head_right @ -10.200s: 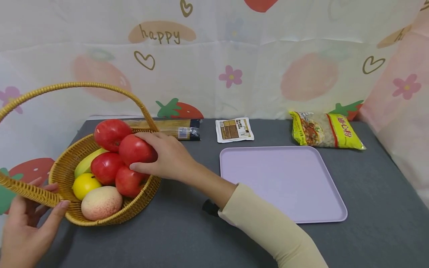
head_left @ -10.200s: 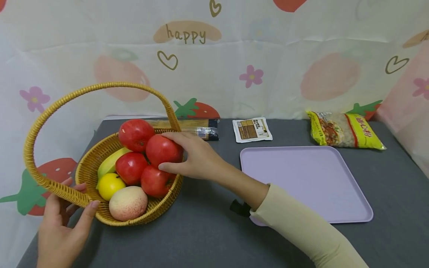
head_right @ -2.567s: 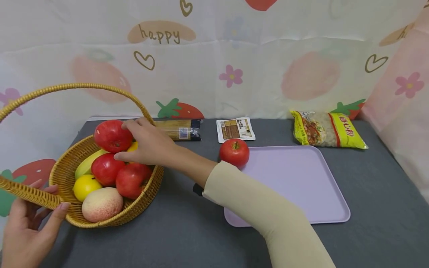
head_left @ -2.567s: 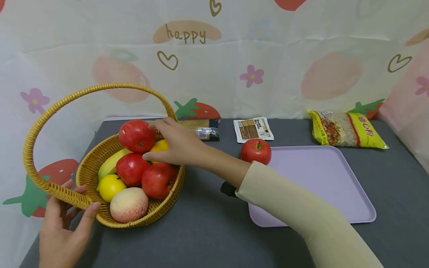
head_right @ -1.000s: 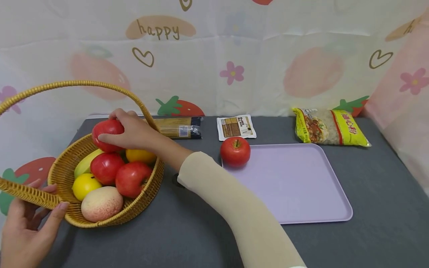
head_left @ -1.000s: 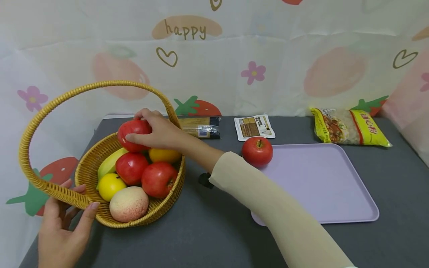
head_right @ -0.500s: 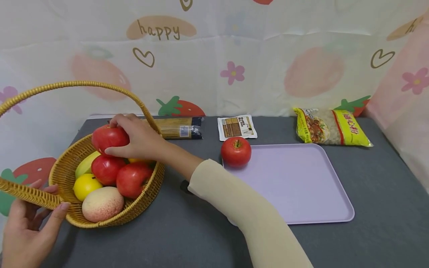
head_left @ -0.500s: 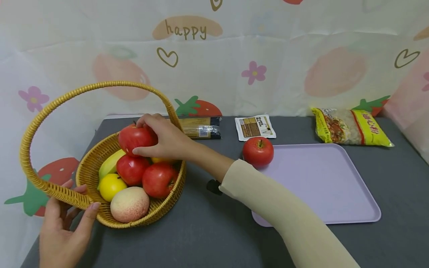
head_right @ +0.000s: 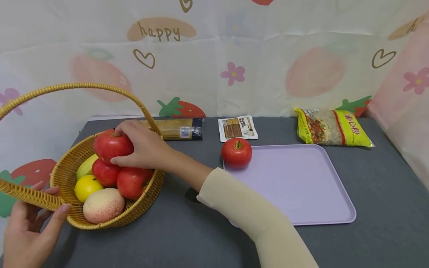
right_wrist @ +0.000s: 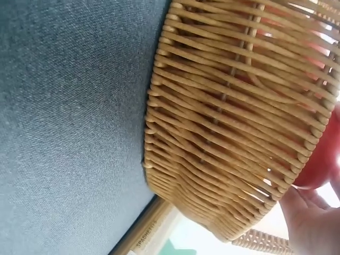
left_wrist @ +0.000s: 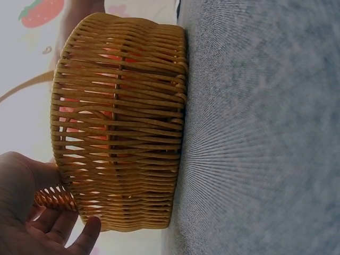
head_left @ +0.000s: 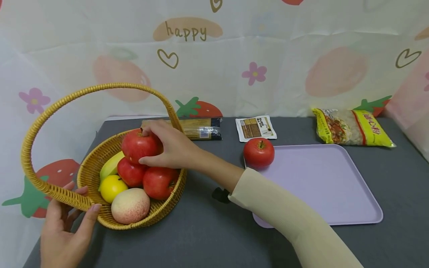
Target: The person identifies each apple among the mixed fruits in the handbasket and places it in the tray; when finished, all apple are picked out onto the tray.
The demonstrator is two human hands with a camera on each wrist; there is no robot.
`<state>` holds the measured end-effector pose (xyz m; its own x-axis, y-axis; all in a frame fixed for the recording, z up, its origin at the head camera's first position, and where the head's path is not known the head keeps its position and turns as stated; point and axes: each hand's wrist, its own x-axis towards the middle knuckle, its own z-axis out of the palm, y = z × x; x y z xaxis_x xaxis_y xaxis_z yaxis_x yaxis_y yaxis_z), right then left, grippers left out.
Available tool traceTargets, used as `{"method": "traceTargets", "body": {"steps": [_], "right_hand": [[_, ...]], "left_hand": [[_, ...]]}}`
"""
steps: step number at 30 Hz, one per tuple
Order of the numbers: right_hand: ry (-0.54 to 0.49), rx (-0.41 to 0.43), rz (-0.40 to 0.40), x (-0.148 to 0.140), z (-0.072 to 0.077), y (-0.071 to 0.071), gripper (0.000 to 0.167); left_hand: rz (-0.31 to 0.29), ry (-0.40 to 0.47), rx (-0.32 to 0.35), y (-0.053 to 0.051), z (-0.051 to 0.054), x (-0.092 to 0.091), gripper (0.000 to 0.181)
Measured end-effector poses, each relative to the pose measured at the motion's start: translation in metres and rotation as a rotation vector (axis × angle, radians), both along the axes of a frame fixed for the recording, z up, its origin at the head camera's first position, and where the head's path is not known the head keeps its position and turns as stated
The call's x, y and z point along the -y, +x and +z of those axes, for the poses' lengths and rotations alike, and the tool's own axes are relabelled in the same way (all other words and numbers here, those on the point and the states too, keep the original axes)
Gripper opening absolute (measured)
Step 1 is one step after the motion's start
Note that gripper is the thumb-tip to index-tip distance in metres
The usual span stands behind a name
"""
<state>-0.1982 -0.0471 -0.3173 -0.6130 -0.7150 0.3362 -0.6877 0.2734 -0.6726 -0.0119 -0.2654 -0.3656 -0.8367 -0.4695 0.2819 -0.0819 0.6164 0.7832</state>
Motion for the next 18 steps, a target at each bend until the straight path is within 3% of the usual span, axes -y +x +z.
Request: {"method": "traceTargets", "body": {"steps": [10,18], "right_hand": [[0.005,-0.035,0.015,-0.013,0.003,0.015,0.049],[-0.021,-0.068,0.021,-0.021,0.006,0.022,0.049]], "left_hand": [[0.052,0.010,0.071,0.000,0.000,-0.002,0.073],[0.030,0.011,0.028,-0.001,0.000,-0.002,0.071]]}}
